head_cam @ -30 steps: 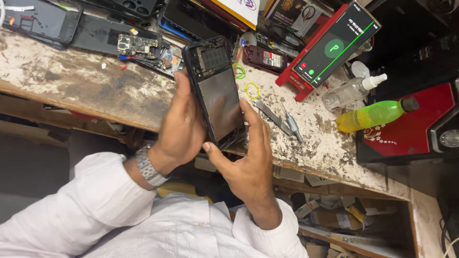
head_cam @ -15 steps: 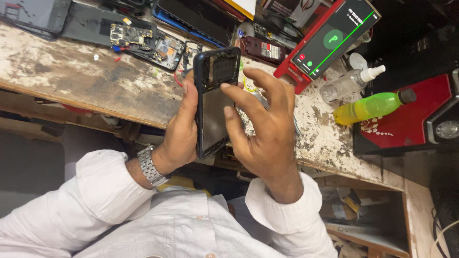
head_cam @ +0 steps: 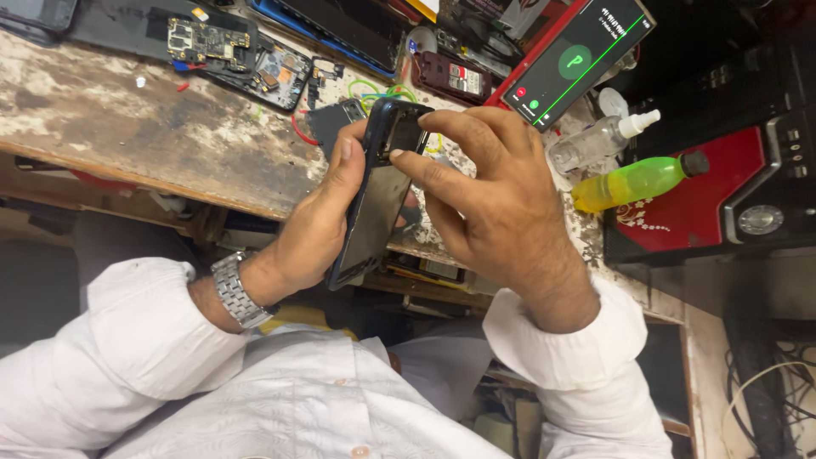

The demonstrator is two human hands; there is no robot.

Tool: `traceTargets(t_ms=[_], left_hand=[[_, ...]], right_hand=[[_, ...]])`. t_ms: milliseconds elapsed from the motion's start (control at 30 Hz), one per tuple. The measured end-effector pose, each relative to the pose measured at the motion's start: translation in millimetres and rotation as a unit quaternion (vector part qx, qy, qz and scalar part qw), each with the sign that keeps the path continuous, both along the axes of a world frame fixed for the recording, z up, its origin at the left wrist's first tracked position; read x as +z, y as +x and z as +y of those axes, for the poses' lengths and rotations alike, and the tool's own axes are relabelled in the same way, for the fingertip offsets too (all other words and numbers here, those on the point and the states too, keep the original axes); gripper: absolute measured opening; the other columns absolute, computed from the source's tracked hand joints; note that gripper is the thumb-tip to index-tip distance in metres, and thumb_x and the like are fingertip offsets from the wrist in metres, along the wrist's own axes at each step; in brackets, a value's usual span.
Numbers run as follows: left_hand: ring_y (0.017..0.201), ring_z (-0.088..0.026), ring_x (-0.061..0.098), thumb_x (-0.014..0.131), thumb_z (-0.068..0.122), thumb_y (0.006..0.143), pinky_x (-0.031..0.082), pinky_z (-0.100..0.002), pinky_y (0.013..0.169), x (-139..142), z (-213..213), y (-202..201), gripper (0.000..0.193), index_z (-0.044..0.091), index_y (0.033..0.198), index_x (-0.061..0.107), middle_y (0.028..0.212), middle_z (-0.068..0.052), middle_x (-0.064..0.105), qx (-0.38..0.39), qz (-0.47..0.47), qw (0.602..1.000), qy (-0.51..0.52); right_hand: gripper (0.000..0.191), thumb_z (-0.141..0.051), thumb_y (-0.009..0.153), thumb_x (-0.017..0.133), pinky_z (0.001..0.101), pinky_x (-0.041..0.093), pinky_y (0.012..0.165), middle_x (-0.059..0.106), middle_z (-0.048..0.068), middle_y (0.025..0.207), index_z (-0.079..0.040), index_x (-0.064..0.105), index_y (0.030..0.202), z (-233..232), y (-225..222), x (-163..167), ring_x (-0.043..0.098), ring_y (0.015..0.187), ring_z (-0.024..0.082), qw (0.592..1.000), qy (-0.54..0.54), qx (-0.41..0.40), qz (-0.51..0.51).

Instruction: The person uses a screwdriver to pry open the back cover of a smartphone, then removes the battery and places the components on the workbench.

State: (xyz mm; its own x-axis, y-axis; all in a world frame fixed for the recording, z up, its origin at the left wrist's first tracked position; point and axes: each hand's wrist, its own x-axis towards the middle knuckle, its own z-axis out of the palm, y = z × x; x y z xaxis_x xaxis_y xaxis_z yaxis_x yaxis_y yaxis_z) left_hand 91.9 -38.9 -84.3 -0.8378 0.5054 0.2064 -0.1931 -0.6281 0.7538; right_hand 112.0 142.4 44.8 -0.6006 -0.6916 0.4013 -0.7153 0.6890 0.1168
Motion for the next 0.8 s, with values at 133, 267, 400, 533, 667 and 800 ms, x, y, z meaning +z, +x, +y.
traceTargets(t_ms=[133,267,400,533,667,800], left_hand=[[0.100,-0.009,0.058,0.025,0.051,0.114,0.052,-0.027,0.089,3,2,0,0.058,0.013,0.157,0.032,0.114,-0.006,0.059,0.003,0.045,0.999,-0.013],[0.102,-0.010,0.060,0.027,0.050,0.110,0.054,-0.029,0.089,7,2,0,0.058,0.014,0.155,0.031,0.117,-0.004,0.060,-0.001,0.012,1.000,-0.002],[0.103,-0.011,0.064,0.033,0.052,0.108,0.058,-0.029,0.086,9,3,-6,0.056,0.014,0.149,0.035,0.119,-0.004,0.061,0.058,-0.011,0.998,0.005],[0.103,-0.014,0.068,0.045,0.055,0.107,0.061,-0.031,0.088,9,8,-14,0.056,0.008,0.137,0.044,0.120,-0.008,0.065,0.156,-0.045,0.987,0.014],[0.100,-0.014,0.069,0.051,0.060,0.102,0.063,-0.031,0.086,11,7,-18,0.061,0.010,0.136,0.044,0.115,-0.009,0.064,0.163,-0.031,0.986,0.014],[0.103,-0.015,0.069,0.053,0.062,0.096,0.065,-0.031,0.085,14,6,-19,0.067,0.011,0.138,0.041,0.120,-0.007,0.061,0.190,-0.018,0.982,0.002]], right_hand=[[0.031,-0.007,0.091,0.084,0.0435,0.052,0.101,0.060,0.010,0.130,-0.011,0.069,0.118,7,-7,-5,0.060,0.118,0.032,0.999,-0.029,0.017,-0.037],[0.038,-0.010,0.098,0.085,0.0367,0.054,0.098,0.059,0.013,0.130,-0.008,0.056,0.122,7,-3,-24,0.062,0.118,0.028,0.983,-0.163,-0.003,-0.085],[0.058,-0.015,0.088,0.088,0.0360,0.057,0.093,0.059,0.016,0.133,-0.007,0.051,0.132,-10,24,-46,0.063,0.114,0.025,0.943,-0.286,-0.117,-0.125],[0.085,-0.023,0.075,0.093,0.0405,0.055,0.101,0.056,0.018,0.139,-0.002,0.045,0.142,-35,42,-69,0.062,0.126,0.031,0.904,-0.334,-0.143,-0.225],[0.077,-0.026,0.082,0.084,0.0378,0.063,0.097,0.062,0.012,0.142,-0.008,0.048,0.147,-42,45,-77,0.072,0.117,0.026,0.822,-0.416,-0.213,-0.324],[0.077,-0.021,0.087,0.083,0.0396,0.060,0.104,0.055,0.014,0.153,-0.007,0.044,0.151,-43,40,-77,0.070,0.125,0.027,0.865,-0.384,-0.160,-0.280]])
